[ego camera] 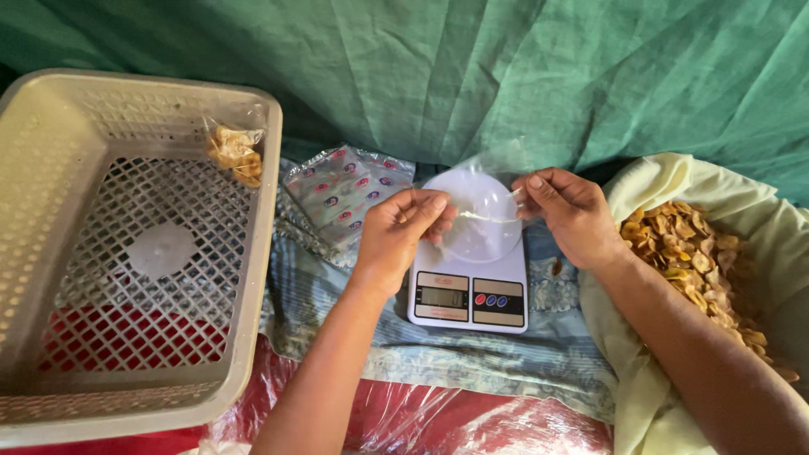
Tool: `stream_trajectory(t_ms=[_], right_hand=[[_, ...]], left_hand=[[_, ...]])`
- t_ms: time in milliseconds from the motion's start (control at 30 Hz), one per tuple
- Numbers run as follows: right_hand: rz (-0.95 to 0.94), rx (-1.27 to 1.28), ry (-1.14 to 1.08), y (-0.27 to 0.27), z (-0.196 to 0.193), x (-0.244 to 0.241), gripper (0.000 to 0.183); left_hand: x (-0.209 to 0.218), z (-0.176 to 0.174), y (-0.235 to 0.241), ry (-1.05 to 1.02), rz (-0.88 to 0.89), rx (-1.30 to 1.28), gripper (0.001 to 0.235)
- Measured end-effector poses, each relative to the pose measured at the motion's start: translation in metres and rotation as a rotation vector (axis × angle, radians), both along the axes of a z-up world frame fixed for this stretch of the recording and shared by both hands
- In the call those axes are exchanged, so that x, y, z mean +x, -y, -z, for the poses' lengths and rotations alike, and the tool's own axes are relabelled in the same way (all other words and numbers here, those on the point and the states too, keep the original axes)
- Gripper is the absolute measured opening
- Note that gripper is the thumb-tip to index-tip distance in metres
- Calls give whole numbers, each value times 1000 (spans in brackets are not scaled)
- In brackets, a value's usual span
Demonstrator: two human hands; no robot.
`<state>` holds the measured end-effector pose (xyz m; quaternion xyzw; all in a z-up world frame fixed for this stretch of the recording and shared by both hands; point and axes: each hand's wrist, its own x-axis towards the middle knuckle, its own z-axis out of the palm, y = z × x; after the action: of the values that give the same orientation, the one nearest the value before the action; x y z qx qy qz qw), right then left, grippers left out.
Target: The person scoops dried fruit slices from a large sack into small plastic bags. They place the filled bags onto a digital scale to check the weight, then move the packaged items into a plastic basket. The process is repeated for multiple bags.
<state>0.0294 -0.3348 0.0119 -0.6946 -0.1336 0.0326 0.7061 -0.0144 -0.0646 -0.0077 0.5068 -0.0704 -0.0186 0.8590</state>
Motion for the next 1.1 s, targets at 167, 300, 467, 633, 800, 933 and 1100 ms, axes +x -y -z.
stream_trajectory(t_ms=[167,300,467,633,800,933,1100], right_hand=[[150,-167,316,-15,-9,-11,26],[276,-312,590,-19,-20,-22,16],[233,-425,740,-24,-38,-41,13],[-13,-613,763,-41,-55,-70,32],[-55,-614,424,-57,-35,-79,74],[-69,-512,380,-53,-35,-78,40],[87,-629,391,-50,-49,-74,17]], left_hand=[[-5,-4,3,16,-133,242,22],[-16,-14,5,83,-217,460,31],[-21,-15,10,84,-83,504,39],[-21,-6,28,88,66,218,30],[-22,7,31,-3,189,-11,37],[-21,3,27,-28,243,-96,37],[-26,-10,24,17,53,332,40]])
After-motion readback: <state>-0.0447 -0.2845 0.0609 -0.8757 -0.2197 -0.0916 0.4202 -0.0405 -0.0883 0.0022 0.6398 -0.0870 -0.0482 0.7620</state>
